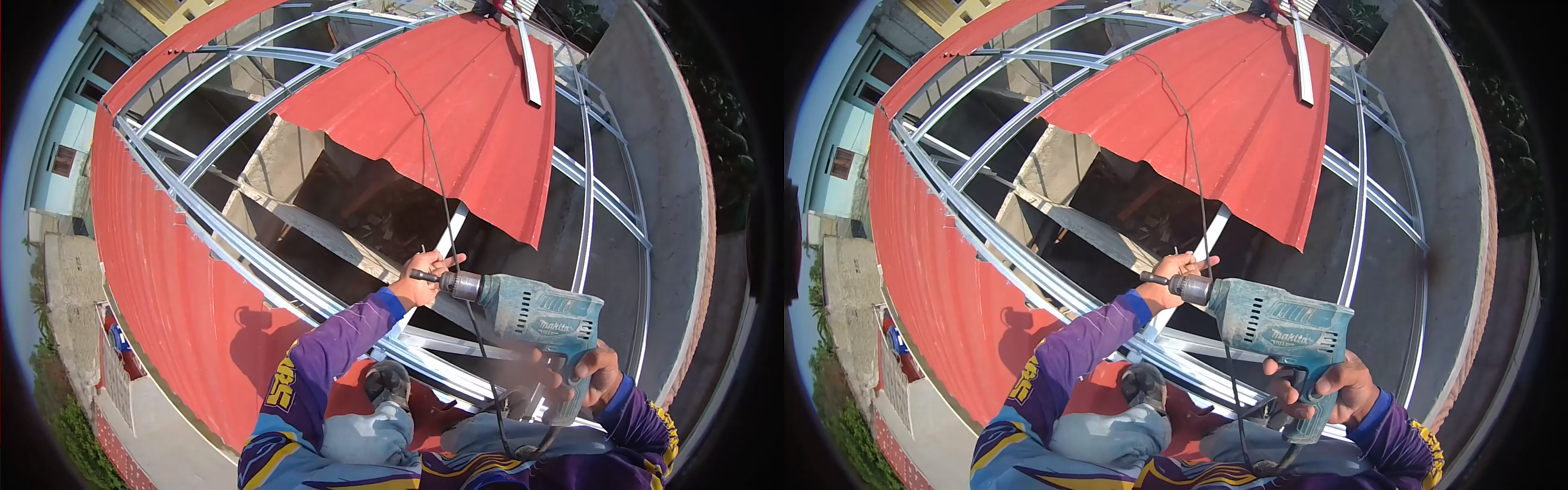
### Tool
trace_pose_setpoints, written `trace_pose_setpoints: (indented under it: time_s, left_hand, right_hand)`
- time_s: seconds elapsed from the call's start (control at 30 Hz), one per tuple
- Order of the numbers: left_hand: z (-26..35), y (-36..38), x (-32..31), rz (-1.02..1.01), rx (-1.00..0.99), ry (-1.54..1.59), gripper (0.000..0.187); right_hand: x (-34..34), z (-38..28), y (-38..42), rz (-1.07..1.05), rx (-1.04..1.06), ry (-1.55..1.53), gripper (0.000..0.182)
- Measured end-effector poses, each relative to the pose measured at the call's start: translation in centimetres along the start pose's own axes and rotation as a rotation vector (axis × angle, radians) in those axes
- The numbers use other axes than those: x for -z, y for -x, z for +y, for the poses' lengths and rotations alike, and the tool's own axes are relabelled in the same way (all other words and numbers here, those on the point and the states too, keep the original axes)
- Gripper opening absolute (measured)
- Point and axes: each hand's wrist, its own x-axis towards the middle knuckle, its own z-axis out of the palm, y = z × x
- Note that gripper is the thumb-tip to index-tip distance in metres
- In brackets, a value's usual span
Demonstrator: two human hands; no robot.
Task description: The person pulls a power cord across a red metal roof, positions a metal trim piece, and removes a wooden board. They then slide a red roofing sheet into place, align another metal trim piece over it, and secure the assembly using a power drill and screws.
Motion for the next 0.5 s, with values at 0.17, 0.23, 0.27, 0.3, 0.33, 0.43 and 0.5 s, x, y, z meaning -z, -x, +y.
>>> trace_pose_setpoints:
  time_s: [0.17,0.23,0.27,0.3,0.33,0.43,0.5]
  left_hand:
    - [5.1,5.2,-6.6,0.118,-0.282,0.171,0.021]
    - [10.2,6.2,-3.2,-0.24,-0.483,0.264,0.023]
    - [12.7,8.7,-3.2,-0.232,-0.528,0.319,0.023]
    - [14.8,11.2,-3.3,-0.216,-0.617,0.372,0.024]
    - [17.9,12.1,-0.4,-0.416,-0.635,0.348,0.027]
    - [23.0,19.9,0.9,-0.294,-0.929,0.32,0.031]
    - [25.7,23.8,4.8,-0.333,-1.04,0.21,0.03]
  right_hand:
    - [-2.7,-0.3,1.7,0.244,0.181,0.145,0.075]
    - [-2.2,-0.6,2.2,0.268,0.257,0.191,0.076]
    - [-1.7,-0.7,2.9,0.294,0.338,0.232,0.077]
    - [-0.7,-1.3,3.5,0.346,0.369,0.205,0.076]
    - [0.1,-1.8,4.2,0.35,0.373,0.203,0.076]
    - [2.2,-2.7,5.6,0.647,0.585,0.719,0.074]
    - [3.1,-2.7,6.4,0.701,0.615,0.766,0.075]
